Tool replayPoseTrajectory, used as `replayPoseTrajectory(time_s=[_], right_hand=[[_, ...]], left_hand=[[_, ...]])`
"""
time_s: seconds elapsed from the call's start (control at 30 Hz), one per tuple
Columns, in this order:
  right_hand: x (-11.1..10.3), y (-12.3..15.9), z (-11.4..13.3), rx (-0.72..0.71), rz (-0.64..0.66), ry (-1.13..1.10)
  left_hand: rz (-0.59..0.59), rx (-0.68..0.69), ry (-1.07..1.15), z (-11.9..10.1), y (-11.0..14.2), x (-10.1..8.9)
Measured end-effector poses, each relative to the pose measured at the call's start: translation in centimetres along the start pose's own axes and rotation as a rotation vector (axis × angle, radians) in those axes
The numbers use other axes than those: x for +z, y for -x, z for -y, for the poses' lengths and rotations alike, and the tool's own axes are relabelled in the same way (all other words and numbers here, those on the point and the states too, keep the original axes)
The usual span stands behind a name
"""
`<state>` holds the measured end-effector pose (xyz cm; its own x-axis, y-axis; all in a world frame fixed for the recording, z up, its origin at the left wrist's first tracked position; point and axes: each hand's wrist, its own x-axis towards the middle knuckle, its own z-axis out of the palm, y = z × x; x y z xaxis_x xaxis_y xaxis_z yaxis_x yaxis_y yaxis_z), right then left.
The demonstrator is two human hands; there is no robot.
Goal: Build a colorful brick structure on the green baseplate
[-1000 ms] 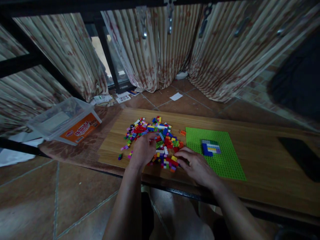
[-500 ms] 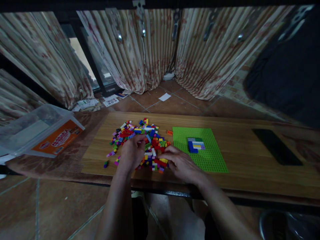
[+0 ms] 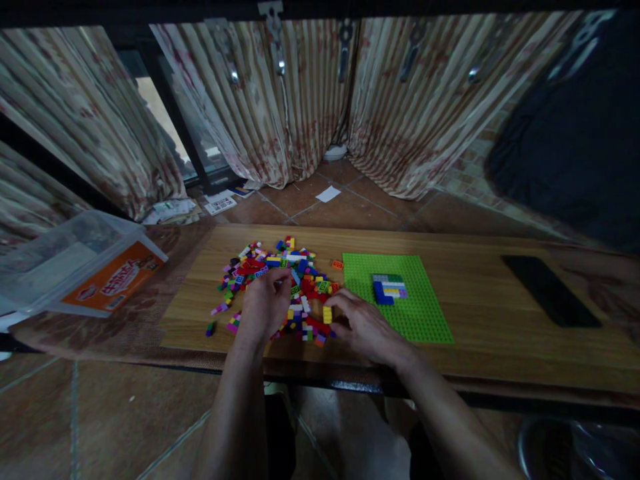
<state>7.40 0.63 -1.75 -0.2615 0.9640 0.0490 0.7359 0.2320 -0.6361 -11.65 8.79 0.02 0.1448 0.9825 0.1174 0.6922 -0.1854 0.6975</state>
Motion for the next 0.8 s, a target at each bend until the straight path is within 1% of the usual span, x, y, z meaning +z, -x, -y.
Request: replayPoseTrajectory(time_s=[0.07, 0.13, 0.23, 0.33, 0.43, 0.5, 0.6, 0.7, 0.8], right_hand=[[-0.3, 0.2, 0.0, 0.033, -0.052, -0.048], [-1.0, 0.7, -0.2, 0.09, -0.129, -0.087], [-2.4, 2.3, -1.2, 0.223, -0.262, -0.118], [-3.8, 4.4, -3.2, 0.394, -0.399, -0.098], [-4.6, 6.2, -5.4, 0.545, -0.497, -0.002], [-4.7, 6.7, -6.3, 0.614, -0.514, 0.082], [-4.4, 6.6, -6.6, 0.668, -0.512, 0.155], [-4.0, 6.2, -6.1, 0.679, -0.505, 0.202], [-3.8, 6.1, -5.9, 0.668, -0.495, 0.25]], left_hand=[[-0.021, 0.011, 0.021, -0.3, 0.0, -0.1], [-0.026, 0.036, 0.062, -0.8, 0.1, 0.0], [-0.026, 0.113, 0.148, -1.9, 0.5, 0.6], [0.017, 0.221, 0.209, -3.4, 1.4, 2.3], [0.142, 0.315, 0.184, -4.9, 2.6, 4.6], [0.21, 0.356, 0.136, -5.8, 3.4, 6.2], [0.257, 0.39, 0.071, -6.7, 4.3, 8.0], [0.287, 0.411, 0.035, -7.1, 4.6, 9.2], [0.313, 0.422, 0.008, -7.5, 4.4, 9.9]])
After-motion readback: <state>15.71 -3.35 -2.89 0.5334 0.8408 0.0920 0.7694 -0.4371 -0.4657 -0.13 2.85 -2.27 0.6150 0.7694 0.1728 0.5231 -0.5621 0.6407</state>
